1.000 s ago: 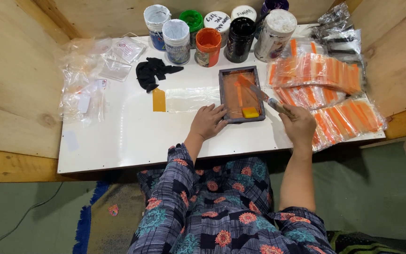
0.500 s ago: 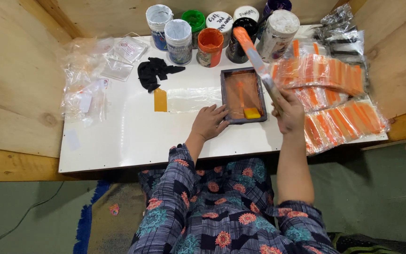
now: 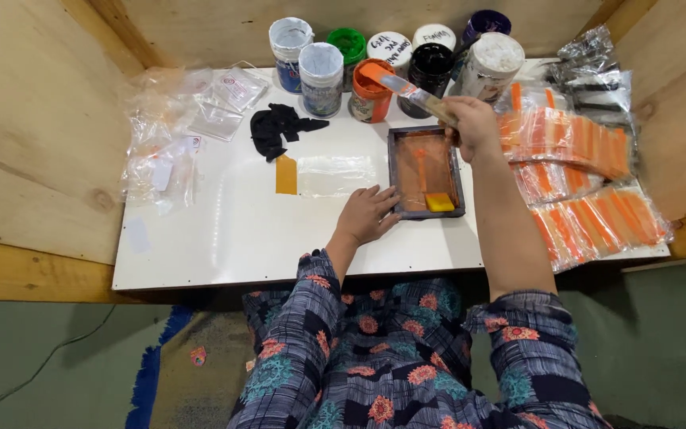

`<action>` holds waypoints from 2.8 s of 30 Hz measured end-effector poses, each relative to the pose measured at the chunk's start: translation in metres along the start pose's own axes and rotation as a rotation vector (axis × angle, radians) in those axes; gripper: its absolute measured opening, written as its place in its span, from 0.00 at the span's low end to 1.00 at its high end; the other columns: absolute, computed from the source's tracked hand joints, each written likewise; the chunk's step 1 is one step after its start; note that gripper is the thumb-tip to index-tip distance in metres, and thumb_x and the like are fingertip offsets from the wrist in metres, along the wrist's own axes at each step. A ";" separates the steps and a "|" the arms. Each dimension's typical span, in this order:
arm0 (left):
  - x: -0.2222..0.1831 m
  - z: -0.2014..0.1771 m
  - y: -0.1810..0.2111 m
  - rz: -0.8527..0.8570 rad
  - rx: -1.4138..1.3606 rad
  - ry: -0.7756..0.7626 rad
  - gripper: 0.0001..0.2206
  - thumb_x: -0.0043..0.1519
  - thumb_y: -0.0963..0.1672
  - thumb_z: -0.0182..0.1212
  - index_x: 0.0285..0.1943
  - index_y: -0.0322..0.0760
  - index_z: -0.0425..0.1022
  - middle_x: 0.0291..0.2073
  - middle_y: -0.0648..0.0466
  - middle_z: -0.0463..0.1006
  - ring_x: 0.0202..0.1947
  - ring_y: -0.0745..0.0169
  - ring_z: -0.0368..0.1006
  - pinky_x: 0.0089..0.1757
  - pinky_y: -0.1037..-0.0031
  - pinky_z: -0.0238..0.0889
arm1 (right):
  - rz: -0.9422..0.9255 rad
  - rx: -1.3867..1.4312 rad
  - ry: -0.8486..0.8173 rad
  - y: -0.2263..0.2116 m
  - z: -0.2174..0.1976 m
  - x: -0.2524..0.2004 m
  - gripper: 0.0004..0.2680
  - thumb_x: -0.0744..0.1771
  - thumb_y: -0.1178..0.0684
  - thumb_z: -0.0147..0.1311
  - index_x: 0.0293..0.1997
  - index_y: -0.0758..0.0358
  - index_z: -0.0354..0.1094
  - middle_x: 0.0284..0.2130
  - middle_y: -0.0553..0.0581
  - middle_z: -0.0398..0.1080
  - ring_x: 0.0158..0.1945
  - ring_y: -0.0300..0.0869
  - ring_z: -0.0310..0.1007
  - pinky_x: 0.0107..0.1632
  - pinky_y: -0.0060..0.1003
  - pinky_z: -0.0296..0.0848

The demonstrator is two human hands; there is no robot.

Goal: Spreading orange ink into a rectangular tray using a palette knife at a workstation.

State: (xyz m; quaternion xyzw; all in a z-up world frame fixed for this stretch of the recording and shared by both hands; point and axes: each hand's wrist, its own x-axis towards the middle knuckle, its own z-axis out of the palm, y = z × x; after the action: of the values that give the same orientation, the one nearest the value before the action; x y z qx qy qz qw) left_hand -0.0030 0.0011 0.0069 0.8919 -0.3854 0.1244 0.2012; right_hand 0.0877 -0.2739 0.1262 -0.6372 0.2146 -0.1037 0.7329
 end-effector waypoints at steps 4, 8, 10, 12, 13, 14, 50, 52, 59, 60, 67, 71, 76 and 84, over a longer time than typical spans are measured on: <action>0.003 -0.010 0.001 -0.007 -0.012 -0.029 0.22 0.63 0.59 0.52 0.65 0.64 0.74 0.62 0.66 0.76 0.62 0.54 0.72 0.61 0.59 0.60 | -0.022 0.008 0.000 -0.031 0.028 -0.006 0.06 0.63 0.52 0.62 0.41 0.55 0.76 0.18 0.62 0.70 0.13 0.43 0.70 0.13 0.38 0.66; 0.005 -0.021 0.003 0.051 -0.056 -0.173 0.24 0.67 0.57 0.48 0.68 0.50 0.71 0.68 0.55 0.70 0.66 0.41 0.65 0.56 0.54 0.58 | 0.124 0.141 -0.189 -0.086 0.052 -0.057 0.19 0.66 0.37 0.54 0.58 0.54 0.57 0.53 0.62 0.66 0.32 0.46 0.76 0.30 0.38 0.80; 0.004 -0.020 0.002 0.063 -0.059 -0.133 0.24 0.67 0.56 0.49 0.67 0.49 0.73 0.67 0.55 0.71 0.65 0.40 0.66 0.56 0.53 0.59 | 0.095 0.225 -0.259 -0.071 0.045 -0.053 0.29 0.63 0.33 0.56 0.71 0.49 0.52 0.70 0.66 0.59 0.41 0.52 0.84 0.37 0.42 0.86; 0.003 -0.021 0.002 0.072 -0.063 -0.133 0.23 0.67 0.56 0.49 0.67 0.49 0.73 0.68 0.56 0.70 0.65 0.42 0.66 0.55 0.54 0.59 | 0.011 0.215 -0.141 -0.061 0.037 -0.062 0.32 0.67 0.42 0.56 0.77 0.58 0.38 0.74 0.65 0.51 0.38 0.45 0.82 0.36 0.37 0.84; 0.003 -0.016 0.001 0.071 -0.063 -0.132 0.23 0.67 0.56 0.49 0.67 0.49 0.73 0.68 0.56 0.70 0.65 0.42 0.66 0.55 0.54 0.59 | 0.011 0.215 -0.141 -0.045 0.027 -0.060 0.32 0.67 0.42 0.56 0.77 0.58 0.38 0.74 0.65 0.51 0.38 0.45 0.82 0.36 0.37 0.84; 0.002 -0.011 0.001 0.034 -0.044 -0.096 0.23 0.66 0.58 0.50 0.66 0.55 0.74 0.65 0.60 0.73 0.64 0.47 0.68 0.58 0.56 0.60 | -0.044 0.169 -0.072 -0.029 0.016 -0.059 0.25 0.69 0.45 0.58 0.71 0.58 0.48 0.63 0.60 0.57 0.35 0.45 0.81 0.33 0.35 0.84; 0.009 -0.031 0.007 -0.283 -0.077 0.186 0.21 0.65 0.51 0.61 0.64 0.42 0.72 0.58 0.51 0.76 0.69 0.40 0.59 0.65 0.51 0.49 | -0.979 -1.075 0.145 0.126 -0.075 -0.152 0.08 0.63 0.41 0.67 0.40 0.46 0.77 0.41 0.43 0.77 0.44 0.41 0.71 0.44 0.38 0.60; 0.019 -0.033 0.010 -0.316 -0.102 0.093 0.22 0.65 0.52 0.61 0.66 0.42 0.71 0.62 0.49 0.74 0.72 0.38 0.55 0.67 0.47 0.45 | -0.992 -1.141 0.087 0.121 -0.076 -0.152 0.10 0.63 0.39 0.67 0.41 0.45 0.77 0.41 0.43 0.77 0.43 0.41 0.71 0.43 0.39 0.60; 0.068 -0.024 0.002 -0.240 -0.174 -0.317 0.43 0.60 0.66 0.51 0.78 0.43 0.57 0.77 0.54 0.54 0.79 0.44 0.34 0.68 0.39 0.26 | -0.690 -1.346 -0.191 0.083 -0.070 -0.148 0.07 0.64 0.44 0.65 0.42 0.46 0.79 0.39 0.46 0.79 0.42 0.45 0.73 0.45 0.39 0.61; 0.075 -0.027 0.002 -0.244 -0.159 -0.420 0.47 0.57 0.68 0.50 0.79 0.43 0.54 0.79 0.55 0.51 0.80 0.47 0.31 0.69 0.38 0.23 | -0.613 -1.364 -0.261 0.077 -0.068 -0.145 0.07 0.64 0.45 0.65 0.41 0.47 0.80 0.38 0.47 0.80 0.42 0.47 0.74 0.46 0.41 0.62; 0.087 -0.048 -0.006 -0.281 -0.157 -0.608 0.59 0.46 0.73 0.54 0.80 0.42 0.49 0.80 0.57 0.42 0.79 0.52 0.25 0.69 0.38 0.16 | -0.629 -1.509 -0.339 0.077 -0.063 -0.119 0.06 0.65 0.42 0.61 0.40 0.45 0.79 0.34 0.49 0.80 0.41 0.49 0.76 0.45 0.43 0.66; 0.082 -0.044 -0.014 -0.276 -0.175 -0.664 0.60 0.45 0.71 0.62 0.82 0.44 0.43 0.81 0.58 0.39 0.79 0.53 0.22 0.68 0.38 0.12 | -0.574 -1.541 -0.391 0.065 -0.057 -0.116 0.09 0.64 0.40 0.62 0.41 0.47 0.80 0.34 0.50 0.80 0.41 0.51 0.77 0.44 0.44 0.67; 0.080 -0.051 -0.011 -0.268 -0.164 -0.665 0.59 0.46 0.70 0.63 0.82 0.45 0.43 0.81 0.57 0.39 0.79 0.53 0.23 0.68 0.39 0.12 | -0.480 -1.616 -0.381 0.077 -0.061 -0.106 0.12 0.62 0.36 0.62 0.43 0.46 0.80 0.34 0.51 0.81 0.42 0.52 0.79 0.44 0.46 0.68; 0.085 -0.059 -0.008 -0.238 -0.122 -0.695 0.56 0.49 0.67 0.65 0.82 0.45 0.43 0.81 0.60 0.40 0.80 0.56 0.27 0.69 0.37 0.14 | -0.676 -1.710 -0.446 0.087 -0.057 -0.096 0.09 0.63 0.39 0.60 0.37 0.47 0.80 0.27 0.53 0.78 0.34 0.50 0.79 0.38 0.44 0.68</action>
State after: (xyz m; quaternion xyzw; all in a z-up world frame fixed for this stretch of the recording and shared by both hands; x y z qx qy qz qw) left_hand 0.0563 -0.0209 0.0894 0.9059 -0.3309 -0.2334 0.1242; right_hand -0.0337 -0.2694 0.0535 -0.9920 -0.1232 0.0061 -0.0277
